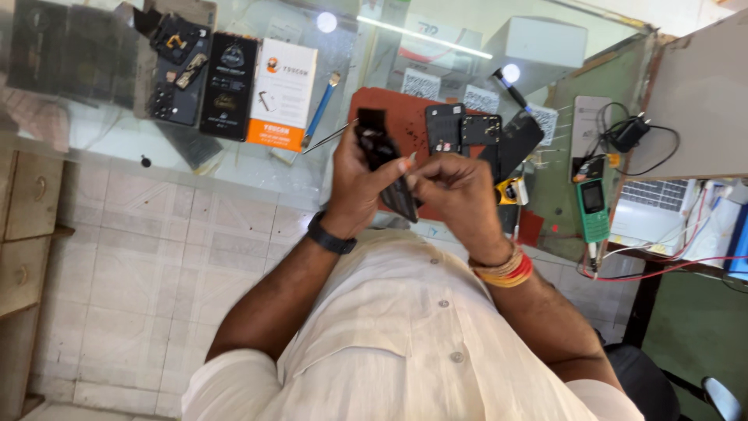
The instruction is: The person removes the old screen from a smartphone, disconnects internal cables, and installs a new screen assembly. They then connect the ribbon cables, place the battery, and close the device. The phone is powered on to verify the display functions.
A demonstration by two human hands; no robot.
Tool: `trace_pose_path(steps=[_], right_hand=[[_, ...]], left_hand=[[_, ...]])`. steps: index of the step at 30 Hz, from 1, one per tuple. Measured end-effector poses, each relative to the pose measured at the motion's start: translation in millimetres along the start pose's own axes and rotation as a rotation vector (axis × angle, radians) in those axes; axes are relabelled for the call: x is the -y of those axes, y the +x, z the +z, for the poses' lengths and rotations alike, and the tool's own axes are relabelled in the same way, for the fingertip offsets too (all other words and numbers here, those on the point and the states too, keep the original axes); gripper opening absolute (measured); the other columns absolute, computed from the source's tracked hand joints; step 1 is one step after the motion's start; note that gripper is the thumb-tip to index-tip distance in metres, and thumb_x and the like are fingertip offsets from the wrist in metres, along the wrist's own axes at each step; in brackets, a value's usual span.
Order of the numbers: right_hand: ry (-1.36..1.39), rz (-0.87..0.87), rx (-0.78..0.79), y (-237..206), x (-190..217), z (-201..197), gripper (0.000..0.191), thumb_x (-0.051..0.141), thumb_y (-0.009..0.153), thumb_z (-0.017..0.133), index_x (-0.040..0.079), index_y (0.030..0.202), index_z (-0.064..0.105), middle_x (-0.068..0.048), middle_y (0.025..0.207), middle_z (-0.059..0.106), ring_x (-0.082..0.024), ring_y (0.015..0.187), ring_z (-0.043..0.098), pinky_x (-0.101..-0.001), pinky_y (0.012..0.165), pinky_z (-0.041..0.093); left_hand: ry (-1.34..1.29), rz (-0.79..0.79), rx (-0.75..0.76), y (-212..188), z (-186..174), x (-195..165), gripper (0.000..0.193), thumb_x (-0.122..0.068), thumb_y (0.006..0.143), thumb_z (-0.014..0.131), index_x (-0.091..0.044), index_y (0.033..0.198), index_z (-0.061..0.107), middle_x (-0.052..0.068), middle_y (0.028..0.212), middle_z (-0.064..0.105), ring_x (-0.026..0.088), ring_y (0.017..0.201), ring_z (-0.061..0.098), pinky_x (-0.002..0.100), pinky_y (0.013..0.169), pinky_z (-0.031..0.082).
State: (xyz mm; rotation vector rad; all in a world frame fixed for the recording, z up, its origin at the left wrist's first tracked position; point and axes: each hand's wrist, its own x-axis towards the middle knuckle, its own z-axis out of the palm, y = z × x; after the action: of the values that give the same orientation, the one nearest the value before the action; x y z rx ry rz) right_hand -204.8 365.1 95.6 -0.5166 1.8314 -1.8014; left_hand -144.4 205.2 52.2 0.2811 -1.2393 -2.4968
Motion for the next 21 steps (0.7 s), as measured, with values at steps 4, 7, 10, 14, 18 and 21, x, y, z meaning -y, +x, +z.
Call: trace_pose_path(steps=[4,7,10,14,18,21], right_hand=[[0.031,0.046,-0.069,3.2,-5.3,20.1,0.004,-0.003,0.093,0.073,-0.003,0.095,0.076,-0.003,0.085,0.073,-0.004,0.073,0.063,-0.0201,0.064,0.049],[0.035,0.038,-0.158,12.1,-2.8,57.3,0.003,-0.005,0.094,0.073,-0.005,0.096,0.076,-0.006,0.084,0.073,-0.007,0.073,0.064,-0.0213,0.064,0.048],[0.156,0.004,-0.236,24.2,3.9,109.5,0.005,-0.007,0.091,0.072,-0.005,0.096,0.075,-0.007,0.087,0.074,-0.009,0.076,0.069,-0.0227,0.071,0.055],[0.189,-0.007,-0.345,42.7,5.1,181.0,0.003,-0.007,0.093,0.072,-0.007,0.096,0.074,-0.008,0.087,0.074,-0.010,0.075,0.069,-0.0241,0.071,0.057],[0.247,0.013,-0.426,53.4,1.2,241.8,0.004,-0.006,0.093,0.072,-0.006,0.096,0.074,-0.009,0.088,0.075,-0.011,0.077,0.070,-0.0246,0.072,0.059],[0.292,0.039,-0.463,57.5,0.9,276.6,0.004,-0.005,0.092,0.071,-0.006,0.094,0.074,-0.009,0.087,0.075,-0.012,0.075,0.071,-0.0267,0.068,0.061]], left_hand=[[0.041,-0.079,0.041,9.2,-15.7,-17.9,0.042,-0.001,0.085,0.082,-0.004,0.114,0.052,0.003,0.099,0.062,0.010,0.085,0.064,0.027,0.073,0.059],[0.040,-0.118,0.104,21.0,-36.3,-48.0,0.041,-0.001,0.084,0.081,-0.005,0.112,0.052,0.004,0.099,0.062,0.010,0.083,0.065,0.027,0.070,0.060],[0.079,-0.111,0.186,34.3,-66.3,-88.1,0.043,-0.002,0.084,0.082,-0.006,0.114,0.052,0.003,0.099,0.061,0.009,0.084,0.063,0.026,0.071,0.059],[0.094,-0.249,0.240,50.8,-119.7,-133.9,0.045,-0.006,0.079,0.082,-0.008,0.108,0.048,0.003,0.094,0.060,0.011,0.075,0.065,0.029,0.061,0.061],[0.212,-0.162,0.357,62.8,-166.7,-163.7,0.044,-0.007,0.085,0.085,-0.006,0.116,0.053,0.002,0.102,0.060,0.007,0.090,0.060,0.025,0.079,0.056],[0.225,-0.171,0.404,64.2,-194.4,-180.3,0.048,-0.009,0.084,0.084,-0.007,0.121,0.054,-0.001,0.102,0.059,0.006,0.091,0.057,0.023,0.080,0.053]])
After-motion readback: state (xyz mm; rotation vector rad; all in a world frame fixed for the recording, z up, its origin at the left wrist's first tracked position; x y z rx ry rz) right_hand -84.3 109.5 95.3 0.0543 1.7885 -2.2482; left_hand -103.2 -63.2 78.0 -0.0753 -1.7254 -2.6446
